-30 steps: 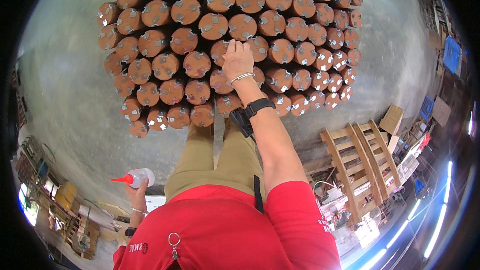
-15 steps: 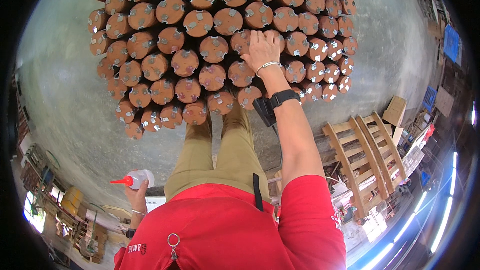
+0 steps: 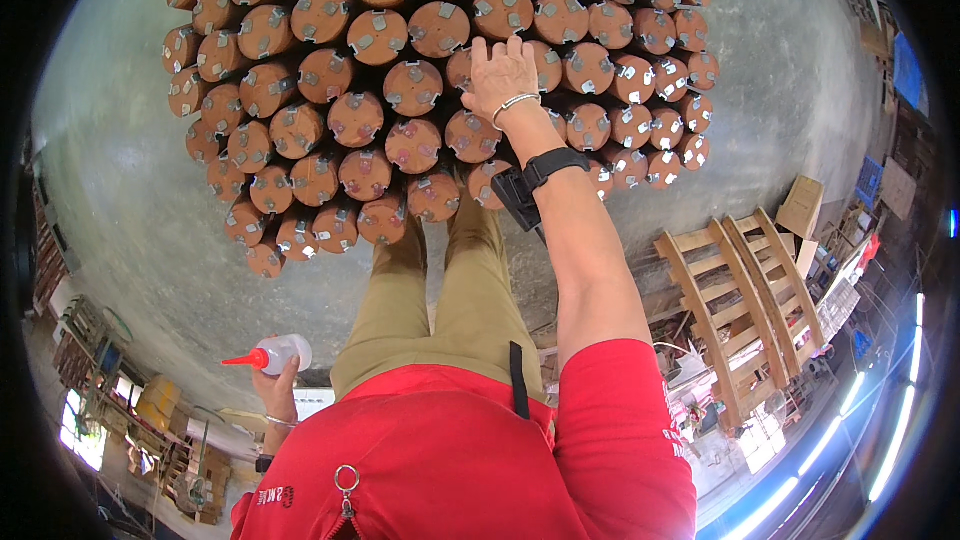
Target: The recorder wipes down cylindrical wood furniture components with a cleaning cloth and liquid from a squeeze bottle.
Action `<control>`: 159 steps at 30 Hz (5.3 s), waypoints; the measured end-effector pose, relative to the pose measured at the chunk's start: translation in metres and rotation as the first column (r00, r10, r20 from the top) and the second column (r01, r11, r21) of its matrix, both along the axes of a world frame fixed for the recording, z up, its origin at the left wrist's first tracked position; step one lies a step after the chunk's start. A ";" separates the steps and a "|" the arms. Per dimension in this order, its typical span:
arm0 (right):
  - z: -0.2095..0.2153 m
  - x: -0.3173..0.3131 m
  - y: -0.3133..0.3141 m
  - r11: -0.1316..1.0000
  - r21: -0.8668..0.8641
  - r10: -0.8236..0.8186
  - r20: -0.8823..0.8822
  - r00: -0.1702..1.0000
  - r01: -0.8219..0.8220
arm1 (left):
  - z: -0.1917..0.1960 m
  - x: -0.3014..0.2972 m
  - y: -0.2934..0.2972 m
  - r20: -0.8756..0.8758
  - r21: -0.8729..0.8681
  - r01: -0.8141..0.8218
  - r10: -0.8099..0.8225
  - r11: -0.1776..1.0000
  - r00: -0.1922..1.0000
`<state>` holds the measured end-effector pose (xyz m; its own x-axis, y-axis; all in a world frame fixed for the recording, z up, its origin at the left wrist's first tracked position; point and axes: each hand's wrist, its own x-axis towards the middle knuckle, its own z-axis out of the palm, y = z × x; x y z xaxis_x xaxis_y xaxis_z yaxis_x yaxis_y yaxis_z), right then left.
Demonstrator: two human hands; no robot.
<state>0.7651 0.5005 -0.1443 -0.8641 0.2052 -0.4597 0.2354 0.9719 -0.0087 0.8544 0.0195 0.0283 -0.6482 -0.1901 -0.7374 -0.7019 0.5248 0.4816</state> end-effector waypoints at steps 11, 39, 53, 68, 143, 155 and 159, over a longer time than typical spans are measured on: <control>0.002 0.004 -0.013 1.000 0.025 -0.001 -0.123 0.992 0.004 | -0.002 0.005 -0.003 -0.006 0.002 -0.012 0.012 1.000 1.000; 0.000 0.011 -0.007 1.000 -0.023 -0.006 -0.203 0.979 0.001 | -0.010 -0.001 0.002 0.051 0.010 0.006 -0.006 1.000 0.999; -0.004 0.009 -0.008 1.000 -0.016 0.008 -0.205 0.979 -0.012 | -0.011 -0.007 0.009 0.043 -0.002 0.055 -0.055 0.998 0.998; -0.009 0.016 -0.002 0.997 -0.056 0.037 -0.302 0.953 -0.057 | -0.013 -0.006 0.010 0.039 0.035 0.028 -0.029 0.999 0.999; 0.008 0.182 -0.066 0.966 -0.230 -0.141 -0.107 0.984 0.114 | 0.002 0.046 0.077 -0.106 0.049 0.188 -0.182 0.981 0.978; 0.015 0.069 -0.044 0.987 -0.156 -0.019 0.143 0.990 0.041 | -0.010 0.103 0.072 -0.128 0.064 -0.013 0.021 0.998 0.992; 0.000 0.073 -0.043 0.995 -0.042 0.092 0.035 0.995 -0.090 | -0.019 0.118 0.054 -0.045 0.092 -0.070 0.075 0.993 0.996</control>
